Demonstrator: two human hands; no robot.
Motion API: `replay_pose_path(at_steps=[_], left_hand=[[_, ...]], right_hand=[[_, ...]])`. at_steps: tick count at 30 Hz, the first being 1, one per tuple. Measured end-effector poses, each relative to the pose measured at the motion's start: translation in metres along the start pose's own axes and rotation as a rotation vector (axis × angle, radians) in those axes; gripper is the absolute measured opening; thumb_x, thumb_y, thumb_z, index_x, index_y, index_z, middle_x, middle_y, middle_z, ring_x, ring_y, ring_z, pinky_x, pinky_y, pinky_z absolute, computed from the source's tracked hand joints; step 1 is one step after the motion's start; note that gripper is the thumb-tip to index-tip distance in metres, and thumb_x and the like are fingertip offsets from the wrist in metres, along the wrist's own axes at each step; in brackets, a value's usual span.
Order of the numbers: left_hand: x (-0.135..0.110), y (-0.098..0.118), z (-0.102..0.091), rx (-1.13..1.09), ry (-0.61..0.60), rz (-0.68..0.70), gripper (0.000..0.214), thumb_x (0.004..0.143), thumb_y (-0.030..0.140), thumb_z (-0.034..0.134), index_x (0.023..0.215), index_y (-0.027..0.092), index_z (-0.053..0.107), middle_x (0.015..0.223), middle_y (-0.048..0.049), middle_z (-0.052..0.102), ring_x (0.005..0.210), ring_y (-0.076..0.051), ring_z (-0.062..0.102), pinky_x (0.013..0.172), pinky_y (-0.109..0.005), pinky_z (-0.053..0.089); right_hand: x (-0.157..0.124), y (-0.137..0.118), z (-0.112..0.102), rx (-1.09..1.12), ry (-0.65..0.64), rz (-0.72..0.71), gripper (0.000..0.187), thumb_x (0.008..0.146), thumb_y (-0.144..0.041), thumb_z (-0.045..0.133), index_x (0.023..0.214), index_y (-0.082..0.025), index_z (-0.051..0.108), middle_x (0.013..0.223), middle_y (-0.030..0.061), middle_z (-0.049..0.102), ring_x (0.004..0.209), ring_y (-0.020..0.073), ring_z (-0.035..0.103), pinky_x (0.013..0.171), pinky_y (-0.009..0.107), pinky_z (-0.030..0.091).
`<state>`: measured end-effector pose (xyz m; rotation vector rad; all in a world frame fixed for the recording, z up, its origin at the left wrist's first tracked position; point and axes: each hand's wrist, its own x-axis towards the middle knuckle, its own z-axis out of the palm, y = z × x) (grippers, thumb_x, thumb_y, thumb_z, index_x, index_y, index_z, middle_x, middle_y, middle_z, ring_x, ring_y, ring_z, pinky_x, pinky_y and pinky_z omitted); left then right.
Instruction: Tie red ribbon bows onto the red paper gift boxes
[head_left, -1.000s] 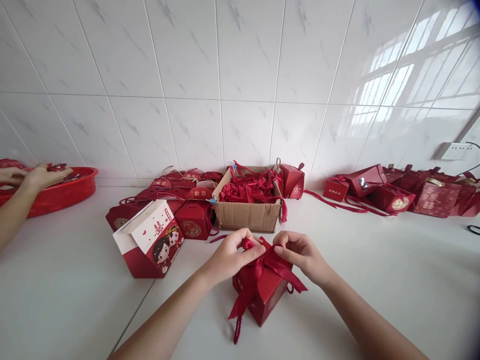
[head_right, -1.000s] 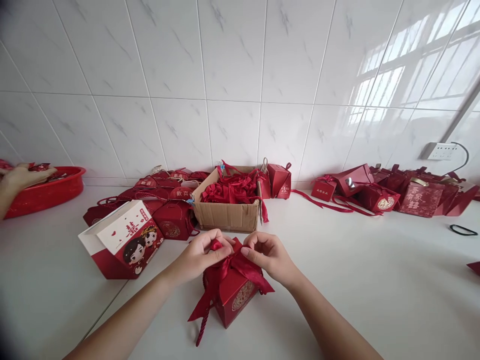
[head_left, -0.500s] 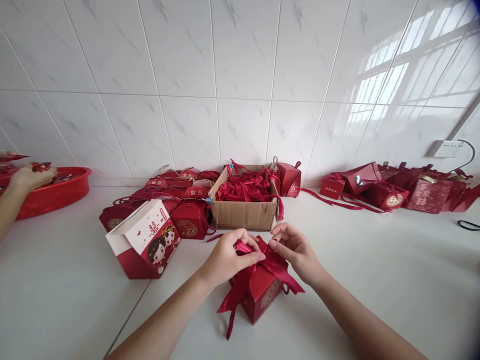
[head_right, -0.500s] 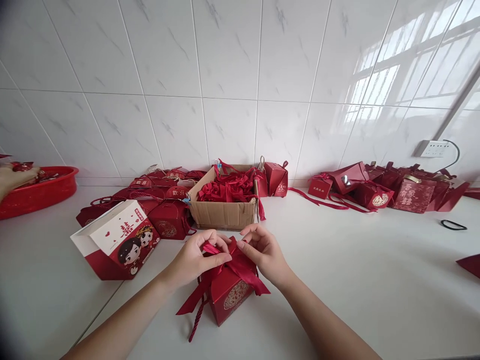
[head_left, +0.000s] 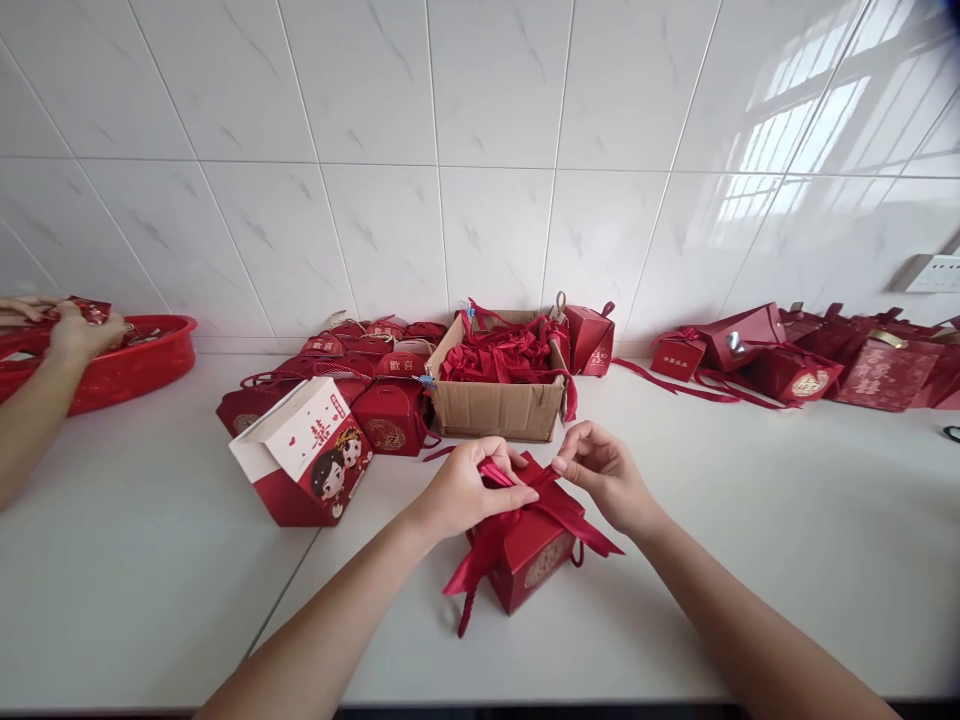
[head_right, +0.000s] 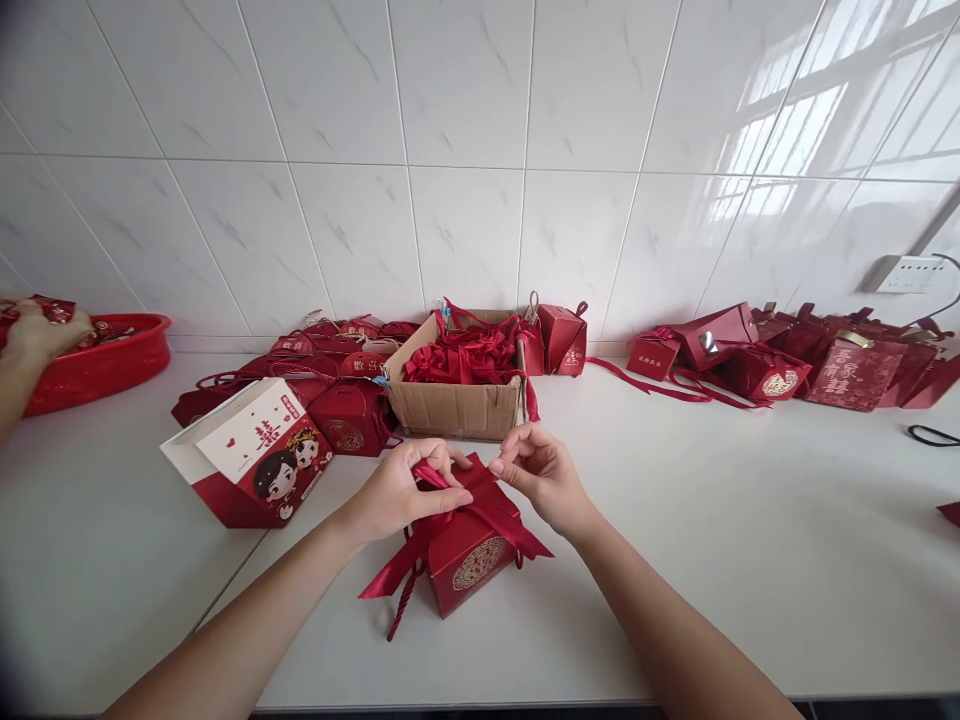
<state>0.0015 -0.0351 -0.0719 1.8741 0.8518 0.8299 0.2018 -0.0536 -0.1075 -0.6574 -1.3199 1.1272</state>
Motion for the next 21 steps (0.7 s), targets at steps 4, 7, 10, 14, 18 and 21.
replay_pose_path(at_steps=[4,7,10,14,18,21], left_hand=[[0.0009,0.0027,-0.0021,-0.019,-0.015,-0.015,0.034,0.063,0.031,0.079,0.060,0.017,0.047,0.094,-0.0067,0.067,0.096,-0.023,0.063,0.082,-0.033,0.047],[0.0019,0.0035,-0.0028,-0.015,-0.031,-0.007,0.034,0.062,0.029,0.079,0.059,0.017,0.046,0.090,-0.0062,0.067,0.098,-0.024,0.062,0.085,-0.035,0.045],[0.0027,0.0034,-0.0029,-0.015,-0.049,0.011,0.038,0.063,0.028,0.078,0.057,0.018,0.041,0.086,-0.0053,0.067,0.101,-0.025,0.061,0.087,-0.035,0.044],[0.0033,0.0040,-0.0028,0.010,-0.068,0.017,0.042,0.063,0.027,0.077,0.056,0.018,0.036,0.090,-0.0059,0.066,0.100,-0.026,0.061,0.085,-0.035,0.044],[0.0031,0.0041,-0.0019,0.002,-0.116,0.035,0.050,0.064,0.025,0.075,0.056,0.020,0.026,0.078,-0.0025,0.059,0.103,-0.027,0.061,0.078,-0.032,0.046],[0.0030,0.0023,-0.0006,0.007,-0.136,0.060,0.051,0.065,0.026,0.074,0.055,0.021,0.025,0.066,0.0007,0.050,0.103,-0.026,0.061,0.076,-0.031,0.046]], right_hand=[[0.0007,0.0015,-0.0036,0.014,-0.016,0.003,0.024,0.074,-0.027,0.076,0.076,-0.020,0.053,0.063,-0.0048,0.058,0.056,0.0075,0.047,0.055,0.022,0.038],[0.0008,0.0033,-0.0053,0.010,-0.023,0.010,0.026,0.073,-0.028,0.077,0.072,-0.020,0.052,0.061,-0.0050,0.057,0.055,0.0077,0.048,0.055,0.022,0.039],[0.0016,0.0055,-0.0065,0.006,-0.014,0.021,0.028,0.072,-0.030,0.077,0.071,-0.020,0.051,0.061,-0.0044,0.059,0.057,0.0089,0.051,0.057,0.024,0.041],[0.0033,0.0071,-0.0072,-0.034,0.016,0.019,0.030,0.070,-0.036,0.078,0.069,-0.020,0.052,0.061,-0.0036,0.058,0.059,0.0103,0.052,0.059,0.025,0.043],[0.0051,0.0076,-0.0049,-0.031,0.025,0.000,0.030,0.068,-0.035,0.079,0.069,-0.020,0.053,0.060,-0.0041,0.059,0.056,0.0091,0.051,0.057,0.024,0.042],[0.0064,0.0081,-0.0022,-0.054,0.065,-0.016,0.032,0.065,-0.038,0.080,0.068,-0.020,0.053,0.059,-0.0044,0.059,0.055,0.0095,0.051,0.056,0.025,0.043]])
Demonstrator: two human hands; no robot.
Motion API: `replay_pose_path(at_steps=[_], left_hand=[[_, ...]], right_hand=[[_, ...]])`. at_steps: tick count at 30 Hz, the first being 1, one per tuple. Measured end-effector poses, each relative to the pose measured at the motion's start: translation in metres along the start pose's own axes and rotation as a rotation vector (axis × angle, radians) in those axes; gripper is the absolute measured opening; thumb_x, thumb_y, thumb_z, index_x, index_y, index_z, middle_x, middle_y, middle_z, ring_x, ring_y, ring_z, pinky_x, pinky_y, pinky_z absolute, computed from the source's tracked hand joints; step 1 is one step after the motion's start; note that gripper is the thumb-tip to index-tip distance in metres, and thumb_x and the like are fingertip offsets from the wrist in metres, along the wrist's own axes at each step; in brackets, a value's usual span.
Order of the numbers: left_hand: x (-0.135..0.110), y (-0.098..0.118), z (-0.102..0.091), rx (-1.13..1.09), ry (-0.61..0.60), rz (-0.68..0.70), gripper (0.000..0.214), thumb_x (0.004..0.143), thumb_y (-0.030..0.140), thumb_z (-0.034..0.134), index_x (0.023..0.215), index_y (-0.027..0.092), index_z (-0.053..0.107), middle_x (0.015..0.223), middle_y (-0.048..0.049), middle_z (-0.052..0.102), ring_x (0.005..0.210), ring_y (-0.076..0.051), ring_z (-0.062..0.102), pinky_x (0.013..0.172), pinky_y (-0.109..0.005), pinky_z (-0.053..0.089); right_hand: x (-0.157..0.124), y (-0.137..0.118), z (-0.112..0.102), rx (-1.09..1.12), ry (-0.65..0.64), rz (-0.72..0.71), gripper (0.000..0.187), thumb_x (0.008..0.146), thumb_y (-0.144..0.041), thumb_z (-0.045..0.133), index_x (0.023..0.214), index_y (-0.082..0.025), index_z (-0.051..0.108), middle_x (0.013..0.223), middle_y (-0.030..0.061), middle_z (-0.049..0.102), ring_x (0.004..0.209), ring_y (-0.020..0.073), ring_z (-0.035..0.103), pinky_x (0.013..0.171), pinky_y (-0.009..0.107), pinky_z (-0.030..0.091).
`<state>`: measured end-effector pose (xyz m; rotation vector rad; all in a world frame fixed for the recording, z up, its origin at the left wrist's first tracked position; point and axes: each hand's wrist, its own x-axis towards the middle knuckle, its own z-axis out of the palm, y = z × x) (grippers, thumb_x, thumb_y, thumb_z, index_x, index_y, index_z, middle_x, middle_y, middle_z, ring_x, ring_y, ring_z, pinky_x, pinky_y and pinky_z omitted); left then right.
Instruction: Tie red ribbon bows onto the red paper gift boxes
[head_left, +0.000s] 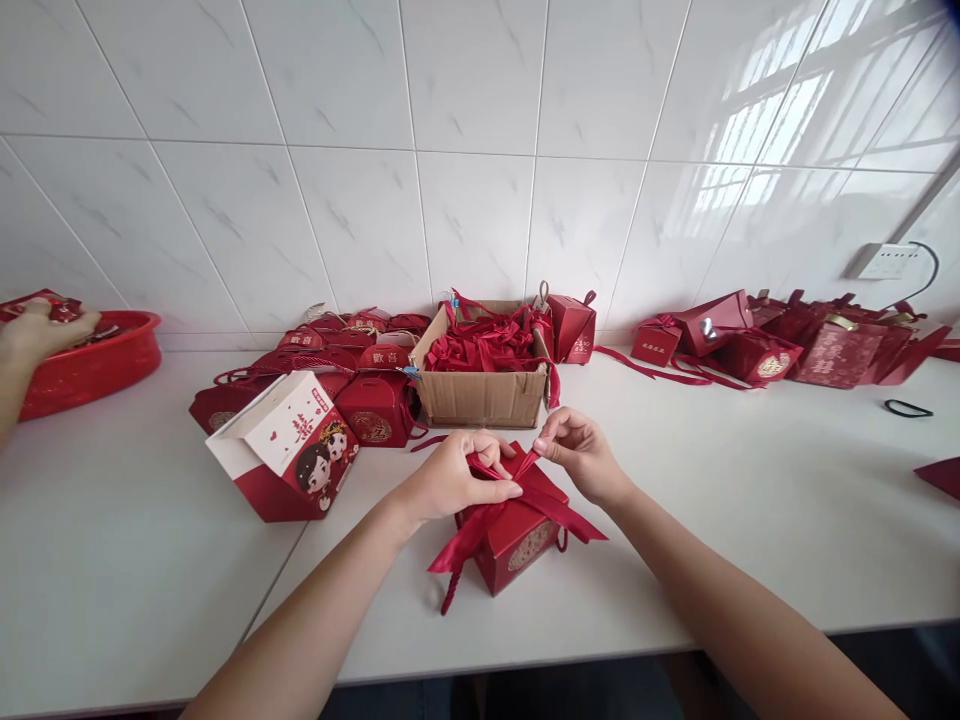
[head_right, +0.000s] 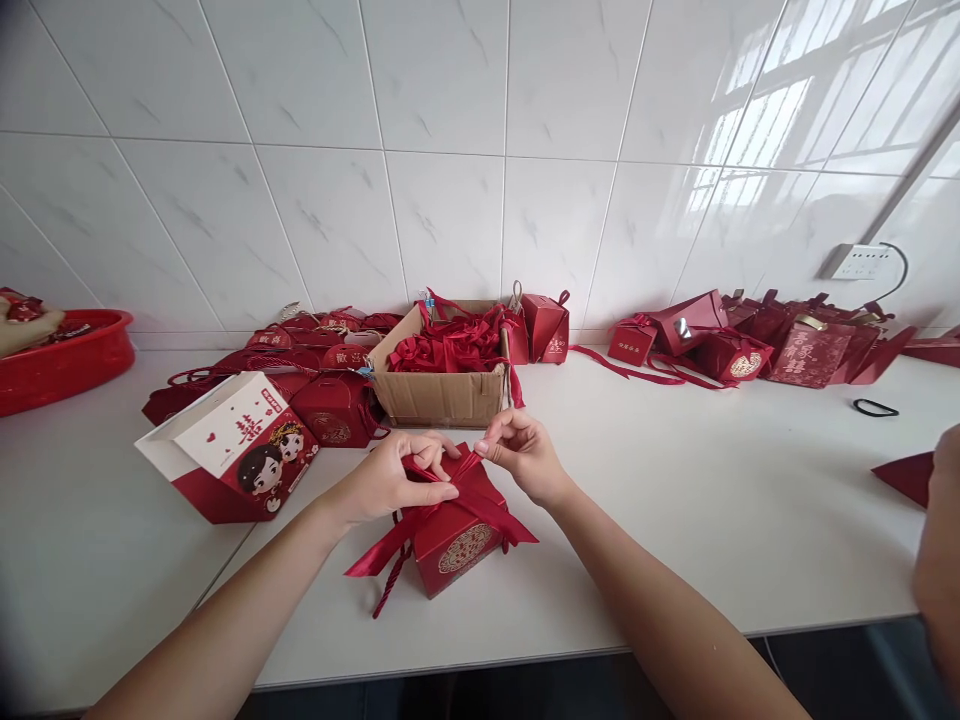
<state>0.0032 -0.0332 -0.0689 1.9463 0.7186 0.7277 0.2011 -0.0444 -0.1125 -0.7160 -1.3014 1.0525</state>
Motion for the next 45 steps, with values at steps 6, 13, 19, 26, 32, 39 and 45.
replay_pose_path(at_steps=[6,13,19,26,32,39,45], left_hand=[[0.000,-0.002,0.000,-0.088,0.018,-0.005,0.054,0.064,0.029,0.076,0.054,0.021,0.024,0.066,-0.0009,0.057,0.106,-0.026,0.059,0.083,-0.032,0.045],[-0.004,0.006,0.002,-0.116,0.067,-0.074,0.047,0.074,0.038,0.069,0.053,0.020,0.032,0.079,-0.0045,0.067,0.098,-0.023,0.063,0.086,-0.034,0.045],[-0.004,0.005,0.006,-0.087,0.090,-0.034,0.048,0.068,0.031,0.073,0.051,0.022,0.030,0.057,0.0004,0.056,0.103,-0.024,0.061,0.081,-0.032,0.047],[-0.003,0.003,0.007,-0.097,0.079,0.006,0.042,0.067,0.022,0.072,0.051,0.021,0.033,0.053,0.0022,0.052,0.099,-0.024,0.062,0.078,-0.031,0.045],[-0.003,0.002,0.007,-0.118,0.062,-0.011,0.044,0.068,0.021,0.072,0.051,0.021,0.031,0.053,0.0017,0.053,0.100,-0.024,0.061,0.077,-0.030,0.045],[-0.002,0.001,0.003,-0.260,0.095,-0.069,0.041,0.071,0.030,0.073,0.053,0.019,0.037,0.061,0.0008,0.059,0.097,-0.023,0.063,0.081,-0.031,0.045],[0.001,-0.008,-0.002,-0.430,0.110,-0.076,0.044,0.085,0.052,0.053,0.062,0.015,0.056,0.082,-0.0063,0.067,0.082,-0.019,0.062,0.078,-0.030,0.044]], right_hand=[[-0.002,-0.002,-0.002,-0.072,0.016,-0.038,0.029,0.067,-0.037,0.079,0.069,-0.020,0.056,0.061,-0.0020,0.062,0.058,0.0117,0.056,0.058,0.027,0.047],[-0.010,-0.005,0.002,-0.061,-0.009,-0.012,0.038,0.074,-0.037,0.074,0.101,-0.024,0.050,0.065,-0.0031,0.064,0.059,0.0131,0.058,0.056,0.026,0.045],[-0.009,-0.012,0.004,-0.055,0.009,-0.008,0.038,0.071,-0.037,0.077,0.095,-0.023,0.051,0.062,-0.0037,0.064,0.056,0.0120,0.055,0.056,0.026,0.044],[-0.007,-0.016,0.001,-0.016,0.003,-0.003,0.036,0.067,-0.034,0.080,0.088,-0.023,0.053,0.061,-0.0043,0.066,0.055,0.0117,0.058,0.058,0.027,0.047],[-0.005,-0.014,-0.001,-0.038,0.045,-0.045,0.025,0.067,-0.031,0.080,0.073,-0.021,0.058,0.063,-0.0020,0.065,0.058,0.0119,0.059,0.058,0.026,0.048],[-0.008,-0.008,0.000,-0.009,-0.048,-0.005,0.026,0.077,-0.034,0.073,0.094,-0.024,0.057,0.066,-0.0025,0.062,0.063,0.0124,0.057,0.064,0.027,0.046],[-0.002,-0.006,-0.019,0.001,-0.375,0.037,0.068,0.076,-0.068,0.057,0.130,-0.028,0.046,0.115,0.0082,0.054,0.104,0.0208,0.053,0.090,0.035,0.042]])
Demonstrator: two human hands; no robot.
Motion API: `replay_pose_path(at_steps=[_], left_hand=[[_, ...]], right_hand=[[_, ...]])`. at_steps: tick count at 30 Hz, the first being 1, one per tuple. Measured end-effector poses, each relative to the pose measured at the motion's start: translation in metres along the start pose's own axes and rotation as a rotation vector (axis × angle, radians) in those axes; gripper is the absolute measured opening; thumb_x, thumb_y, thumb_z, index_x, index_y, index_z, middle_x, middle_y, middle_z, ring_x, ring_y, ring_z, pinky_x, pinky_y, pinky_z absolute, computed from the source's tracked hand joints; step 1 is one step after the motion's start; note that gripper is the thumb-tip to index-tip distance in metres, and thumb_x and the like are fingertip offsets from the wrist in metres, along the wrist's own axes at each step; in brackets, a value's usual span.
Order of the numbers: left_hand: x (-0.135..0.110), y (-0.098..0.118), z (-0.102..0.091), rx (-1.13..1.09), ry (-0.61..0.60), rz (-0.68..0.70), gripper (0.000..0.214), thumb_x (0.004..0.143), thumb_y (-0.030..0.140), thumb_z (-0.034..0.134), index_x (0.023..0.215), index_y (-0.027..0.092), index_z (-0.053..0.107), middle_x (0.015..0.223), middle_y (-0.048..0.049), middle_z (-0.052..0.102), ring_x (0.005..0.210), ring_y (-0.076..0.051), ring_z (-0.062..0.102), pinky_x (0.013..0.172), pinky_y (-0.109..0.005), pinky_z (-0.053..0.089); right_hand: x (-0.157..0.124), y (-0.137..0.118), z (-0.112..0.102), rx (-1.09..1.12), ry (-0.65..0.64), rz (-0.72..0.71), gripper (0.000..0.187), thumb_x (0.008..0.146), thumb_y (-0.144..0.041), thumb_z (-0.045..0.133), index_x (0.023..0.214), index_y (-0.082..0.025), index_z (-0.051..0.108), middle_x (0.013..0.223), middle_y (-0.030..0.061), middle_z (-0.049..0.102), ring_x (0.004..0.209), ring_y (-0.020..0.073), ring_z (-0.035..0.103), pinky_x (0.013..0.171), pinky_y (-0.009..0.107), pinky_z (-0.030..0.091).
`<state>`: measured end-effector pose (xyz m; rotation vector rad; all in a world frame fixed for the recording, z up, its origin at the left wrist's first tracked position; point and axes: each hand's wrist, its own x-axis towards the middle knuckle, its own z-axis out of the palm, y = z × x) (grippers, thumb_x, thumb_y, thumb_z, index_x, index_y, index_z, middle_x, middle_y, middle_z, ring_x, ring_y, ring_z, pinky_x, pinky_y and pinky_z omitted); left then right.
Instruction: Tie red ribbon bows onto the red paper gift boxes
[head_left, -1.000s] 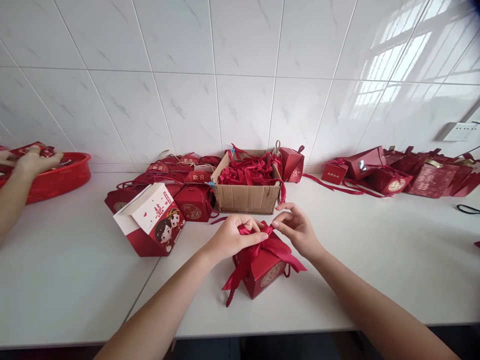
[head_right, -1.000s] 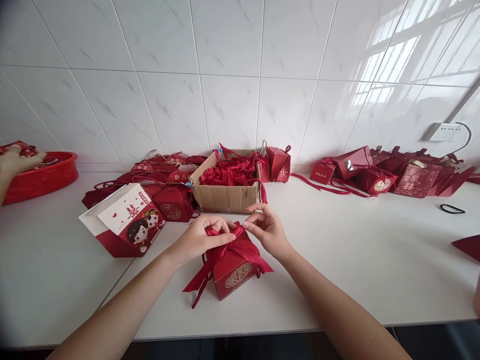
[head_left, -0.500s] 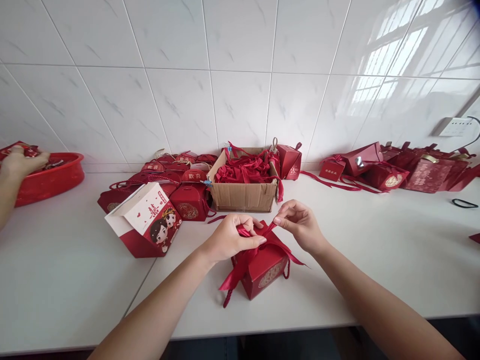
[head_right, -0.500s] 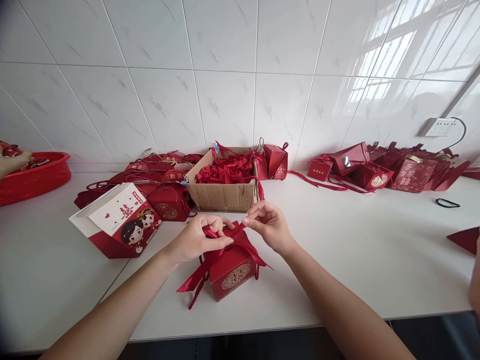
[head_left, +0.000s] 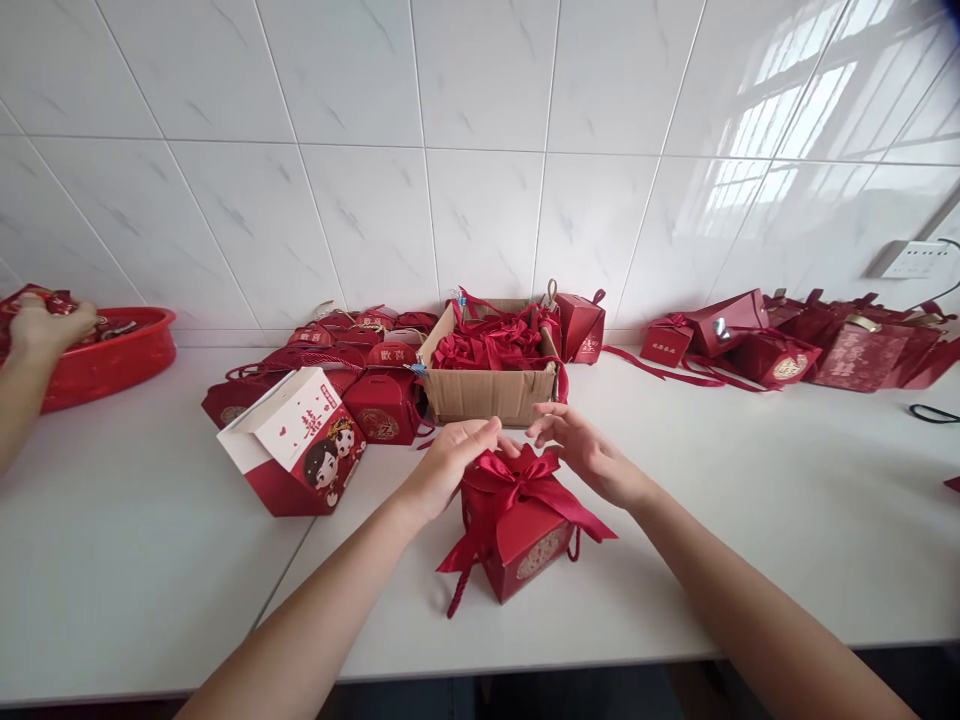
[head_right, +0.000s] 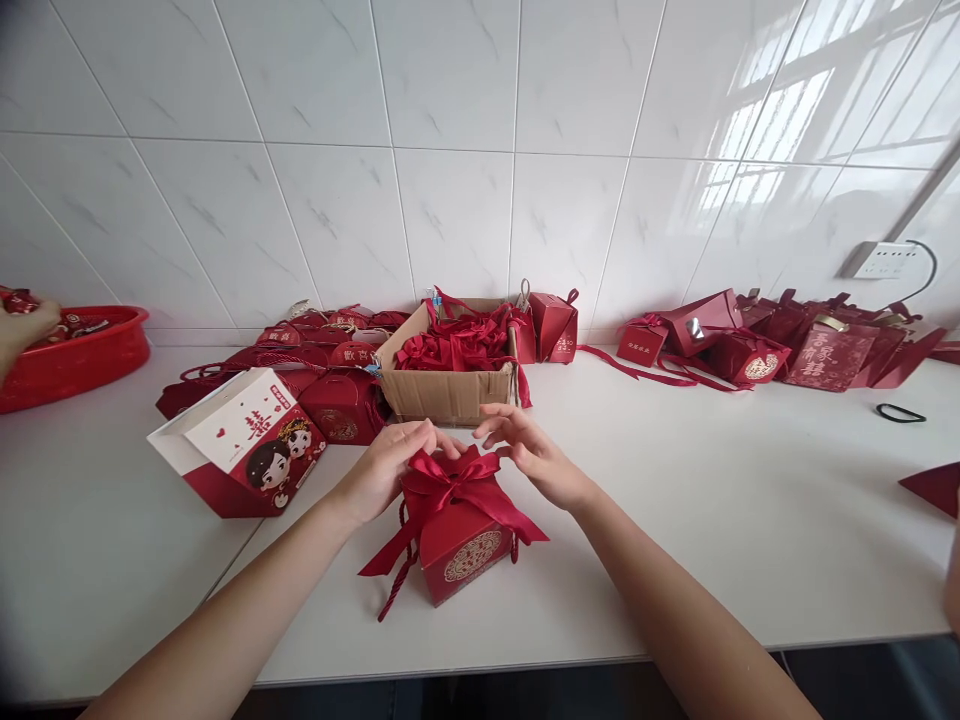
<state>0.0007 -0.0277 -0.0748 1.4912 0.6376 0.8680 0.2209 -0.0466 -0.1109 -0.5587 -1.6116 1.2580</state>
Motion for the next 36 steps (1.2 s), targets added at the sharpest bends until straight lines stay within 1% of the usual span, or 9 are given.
replay_pose_path(at_steps=[5,9,13,17,21,24,28,32,36], left_hand=[[0.003,-0.003,-0.003,-0.130,0.041,0.000,0.052,0.082,0.062,0.049,0.060,0.015,0.055,0.091,-0.0070,0.066,0.075,-0.017,0.059,0.065,-0.025,0.043],[0.010,-0.008,-0.007,-0.192,0.141,-0.018,0.055,0.081,0.067,0.043,0.073,0.015,0.060,0.086,-0.0085,0.065,0.082,-0.020,0.059,0.068,-0.026,0.044],[0.018,-0.014,-0.015,-0.275,0.305,-0.078,0.052,0.080,0.066,0.046,0.076,0.015,0.058,0.076,-0.0063,0.065,0.078,-0.019,0.060,0.066,-0.026,0.044],[0.023,-0.017,-0.023,-0.354,0.424,-0.098,0.044,0.084,0.058,0.046,0.077,0.015,0.055,0.071,-0.0049,0.065,0.070,-0.017,0.060,0.063,-0.026,0.043],[0.024,-0.018,-0.025,-0.354,0.394,-0.141,0.042,0.086,0.055,0.043,0.080,0.016,0.054,0.071,-0.0053,0.066,0.071,-0.018,0.063,0.065,-0.027,0.043],[0.024,-0.020,-0.023,-0.339,0.355,-0.155,0.041,0.084,0.056,0.045,0.080,0.016,0.053,0.070,-0.0037,0.065,0.070,-0.017,0.063,0.065,-0.027,0.043],[0.023,-0.023,-0.018,-0.190,0.284,-0.089,0.044,0.079,0.060,0.050,0.079,0.016,0.051,0.068,-0.0033,0.063,0.067,-0.017,0.061,0.063,-0.027,0.043],[0.024,-0.030,-0.016,-0.053,0.341,-0.011,0.042,0.077,0.057,0.057,0.091,0.018,0.047,0.070,-0.0011,0.064,0.064,-0.016,0.061,0.061,-0.026,0.041],[0.029,-0.040,-0.020,-0.011,0.394,0.012,0.045,0.077,0.056,0.057,0.097,0.020,0.040,0.070,0.0008,0.064,0.061,-0.015,0.062,0.059,-0.026,0.042]], right_hand=[[-0.004,0.002,-0.014,-0.046,-0.471,0.195,0.134,0.048,-0.050,0.087,0.149,-0.034,0.001,0.147,0.0125,0.030,0.134,0.0291,0.033,0.108,0.046,0.027],[-0.010,0.008,0.002,-0.093,-0.395,0.381,0.133,0.058,-0.029,0.084,0.145,-0.040,-0.015,0.144,0.0118,0.037,0.120,0.0281,0.051,0.087,0.042,0.050],[-0.011,0.002,0.014,-0.079,-0.276,0.268,0.114,0.057,-0.021,0.084,0.147,-0.038,0.014,0.139,0.0080,0.044,0.118,0.0276,0.053,0.087,0.040,0.052],[-0.005,-0.012,-0.010,-0.069,0.079,0.031,0.090,0.055,-0.034,0.085,0.134,-0.025,0.043,0.123,0.0109,0.057,0.110,0.0308,0.057,0.091,0.045,0.050],[0.002,-0.012,-0.048,-0.225,0.859,-0.367,0.078,0.065,-0.048,0.074,0.132,-0.022,0.042,0.124,0.0116,0.055,0.113,0.0293,0.055,0.093,0.046,0.049],[0.001,0.004,-0.072,-0.450,1.197,-0.258,0.094,0.062,-0.045,0.077,0.139,-0.026,0.027,0.140,0.0099,0.041,0.123,0.0258,0.047,0.096,0.040,0.047],[-0.004,0.031,-0.090,-0.558,1.310,0.176,0.124,0.045,-0.052,0.082,0.144,-0.016,0.016,0.141,0.0208,0.036,0.127,0.0357,0.041,0.101,0.048,0.042],[-0.005,0.034,-0.087,-0.642,1.409,0.195,0.127,0.048,-0.060,0.078,0.146,-0.013,0.013,0.150,0.0237,0.010,0.140,0.0414,0.007,0.111,0.057,0.019],[-0.006,0.028,-0.075,-0.685,1.284,0.154,0.076,0.076,-0.063,0.054,0.135,-0.017,0.038,0.135,0.0185,0.043,0.121,0.0318,0.047,0.099,0.047,0.042]])
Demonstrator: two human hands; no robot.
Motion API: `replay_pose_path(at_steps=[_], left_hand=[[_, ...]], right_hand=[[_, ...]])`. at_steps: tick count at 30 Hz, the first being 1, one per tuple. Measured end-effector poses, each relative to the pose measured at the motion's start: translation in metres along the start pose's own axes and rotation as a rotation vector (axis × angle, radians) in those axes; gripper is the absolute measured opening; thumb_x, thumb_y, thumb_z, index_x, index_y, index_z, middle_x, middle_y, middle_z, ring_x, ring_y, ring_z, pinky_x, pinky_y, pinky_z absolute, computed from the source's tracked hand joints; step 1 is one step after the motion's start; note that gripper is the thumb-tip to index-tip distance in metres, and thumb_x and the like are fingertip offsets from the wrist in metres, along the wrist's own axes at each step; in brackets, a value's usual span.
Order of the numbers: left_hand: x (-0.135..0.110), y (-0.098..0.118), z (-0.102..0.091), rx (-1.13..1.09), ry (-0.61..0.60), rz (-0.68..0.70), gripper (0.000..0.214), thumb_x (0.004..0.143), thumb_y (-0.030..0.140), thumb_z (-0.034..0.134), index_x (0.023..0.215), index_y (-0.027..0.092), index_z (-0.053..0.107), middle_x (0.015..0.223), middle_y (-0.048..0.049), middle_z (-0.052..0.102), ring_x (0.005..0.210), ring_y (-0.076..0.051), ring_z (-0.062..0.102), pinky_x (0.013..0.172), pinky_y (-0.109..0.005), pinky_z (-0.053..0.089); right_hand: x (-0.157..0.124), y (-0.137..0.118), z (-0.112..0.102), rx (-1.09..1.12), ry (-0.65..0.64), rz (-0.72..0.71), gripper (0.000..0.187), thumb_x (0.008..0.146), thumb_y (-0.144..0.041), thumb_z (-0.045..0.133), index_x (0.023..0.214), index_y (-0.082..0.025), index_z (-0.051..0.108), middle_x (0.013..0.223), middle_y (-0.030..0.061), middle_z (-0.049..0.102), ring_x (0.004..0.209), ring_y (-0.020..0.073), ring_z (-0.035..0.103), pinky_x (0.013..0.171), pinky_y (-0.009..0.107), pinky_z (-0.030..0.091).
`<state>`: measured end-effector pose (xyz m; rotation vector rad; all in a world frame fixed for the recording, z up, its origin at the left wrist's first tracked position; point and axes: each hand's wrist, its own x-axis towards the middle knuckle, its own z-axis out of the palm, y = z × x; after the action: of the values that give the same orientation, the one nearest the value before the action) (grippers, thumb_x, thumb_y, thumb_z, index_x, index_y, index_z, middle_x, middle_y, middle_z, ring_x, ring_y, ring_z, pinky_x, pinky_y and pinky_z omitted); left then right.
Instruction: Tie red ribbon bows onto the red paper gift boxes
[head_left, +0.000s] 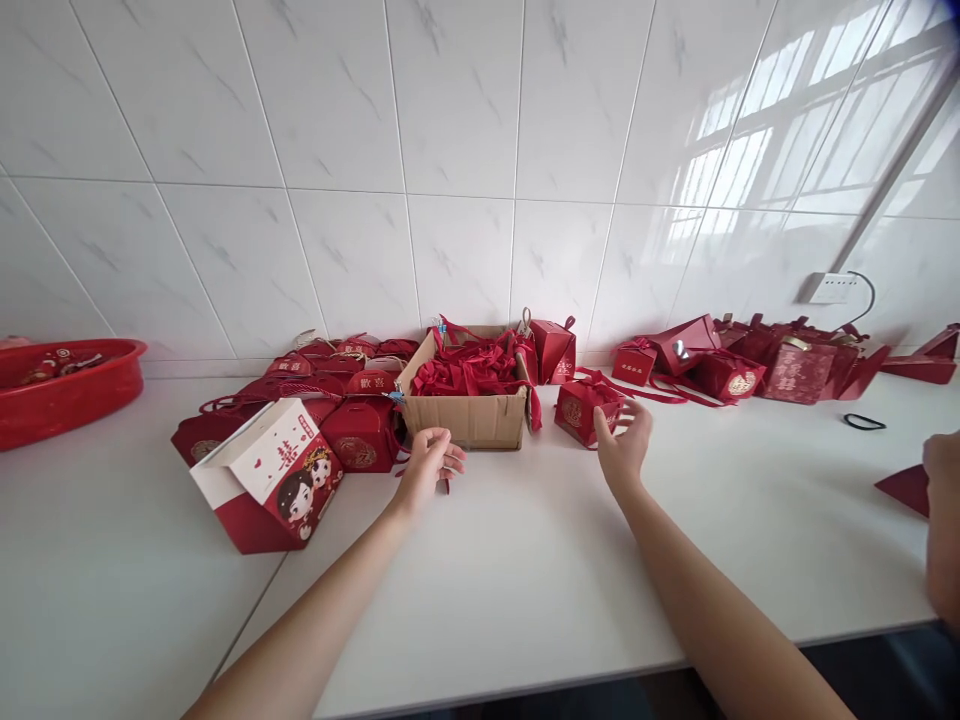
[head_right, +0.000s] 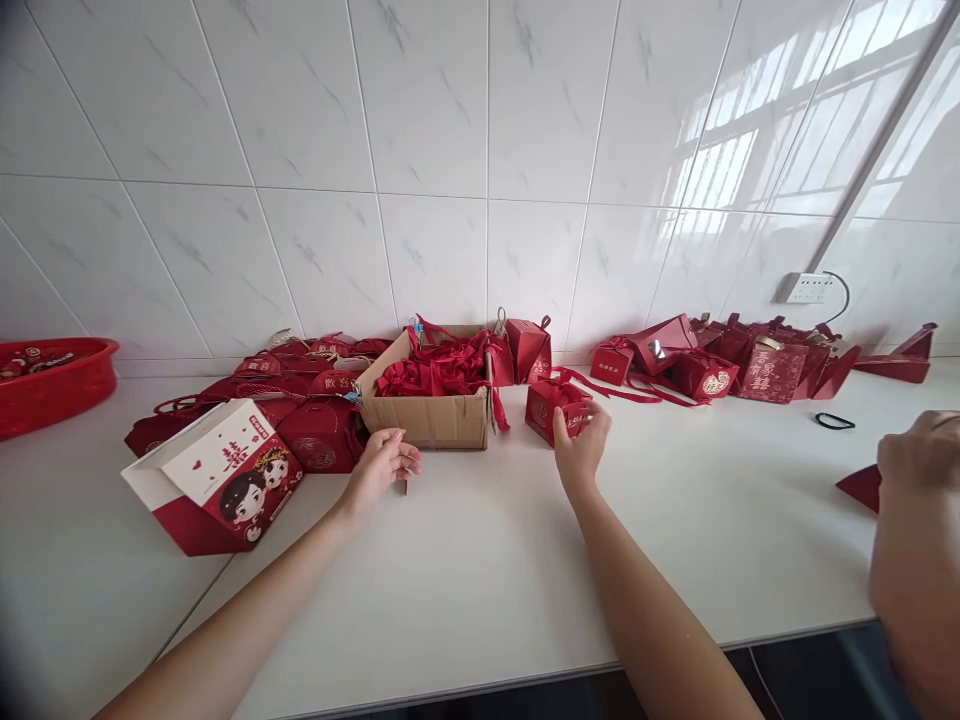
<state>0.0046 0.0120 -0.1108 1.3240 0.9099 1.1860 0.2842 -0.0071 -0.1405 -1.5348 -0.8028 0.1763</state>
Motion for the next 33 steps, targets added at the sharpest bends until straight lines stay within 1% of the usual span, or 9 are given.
replay_pose_path(at_steps=[2,4,8,13,18,21,26,29,33], left_hand=[[0.003,-0.006,-0.001,0.027,0.012,0.011,0.045,0.077,0.058,0.054,0.097,0.020,0.038,0.069,0.0009,0.063,0.058,-0.015,0.061,0.057,-0.026,0.041],[0.005,-0.009,-0.001,0.069,0.016,0.028,0.045,0.078,0.060,0.051,0.096,0.020,0.039,0.068,0.0004,0.062,0.057,-0.015,0.060,0.056,-0.027,0.041],[-0.007,0.003,-0.001,0.203,0.022,0.142,0.049,0.075,0.056,0.057,0.106,0.020,0.045,0.079,-0.0031,0.063,0.074,-0.020,0.062,0.071,-0.034,0.045],[-0.046,0.049,-0.016,0.905,-0.063,0.635,0.061,0.071,0.037,0.072,0.125,0.022,0.048,0.128,-0.0132,0.053,0.126,-0.034,0.040,0.107,-0.049,0.024],[-0.079,0.057,-0.077,1.095,0.577,0.926,0.086,0.070,0.032,0.075,0.139,0.020,0.024,0.138,-0.0186,0.037,0.133,-0.035,0.031,0.111,-0.050,0.022],[-0.086,0.049,-0.117,1.012,0.919,0.744,0.102,0.058,0.039,0.081,0.138,0.013,0.024,0.141,-0.0234,0.030,0.135,-0.038,0.025,0.111,-0.054,0.019],[-0.092,0.049,-0.133,0.663,0.696,0.242,0.053,0.067,0.044,0.073,0.111,0.020,0.054,0.109,-0.0103,0.064,0.105,-0.030,0.060,0.089,-0.038,0.046],[-0.091,0.049,-0.114,0.614,0.597,0.227,0.056,0.069,0.038,0.072,0.119,0.022,0.051,0.115,-0.0102,0.064,0.108,-0.028,0.059,0.090,-0.035,0.045],[-0.086,0.046,-0.072,0.501,0.399,0.262,0.053,0.078,0.030,0.064,0.127,0.021,0.046,0.130,-0.0116,0.055,0.120,-0.027,0.052,0.102,-0.038,0.037]], right_hand=[[-0.002,0.002,0.001,0.000,-0.149,0.019,0.062,0.079,-0.065,0.047,0.117,-0.017,0.055,0.113,0.0151,0.061,0.101,0.0289,0.061,0.086,0.043,0.050],[-0.001,0.007,0.003,-0.013,-0.270,0.052,0.062,0.079,-0.067,0.046,0.113,-0.017,0.060,0.114,0.0146,0.063,0.106,0.0303,0.060,0.089,0.043,0.050],[0.002,0.020,0.007,-0.057,-0.393,0.068,0.081,0.076,-0.069,0.048,0.141,-0.021,0.037,0.153,0.0099,0.025,0.142,0.0289,0.020,0.113,0.044,0.025],[-0.001,0.031,0.014,-0.106,-0.486,-0.006,0.085,0.075,-0.065,0.050,0.144,-0.019,0.032,0.155,0.0108,0.018,0.143,0.0289,0.015,0.115,0.046,0.018],[-0.004,0.038,0.023,-0.126,-0.420,-0.073,0.080,0.074,-0.061,0.052,0.141,-0.020,0.037,0.151,0.0142,0.027,0.140,0.0349,0.020,0.106,0.055,0.030],[-0.010,0.030,0.022,-0.117,-0.344,-0.104,0.074,0.077,-0.060,0.048,0.139,-0.021,0.037,0.150,0.0148,0.027,0.139,0.0362,0.019,0.104,0.056,0.030],[-0.036,-0.007,0.018,-0.009,-0.109,-0.418,0.051,0.085,-0.049,0.044,0.126,-0.018,0.048,0.138,0.0175,0.038,0.133,0.0341,0.029,0.102,0.055,0.031],[-0.058,-0.027,0.019,0.126,-0.302,-0.648,0.035,0.088,-0.040,0.048,0.118,-0.022,0.053,0.123,0.0143,0.049,0.118,0.0283,0.046,0.096,0.047,0.042],[-0.079,-0.036,0.024,0.186,-0.689,-0.708,0.033,0.087,-0.036,0.054,0.119,-0.026,0.055,0.125,0.0121,0.048,0.117,0.0272,0.048,0.098,0.046,0.042]])
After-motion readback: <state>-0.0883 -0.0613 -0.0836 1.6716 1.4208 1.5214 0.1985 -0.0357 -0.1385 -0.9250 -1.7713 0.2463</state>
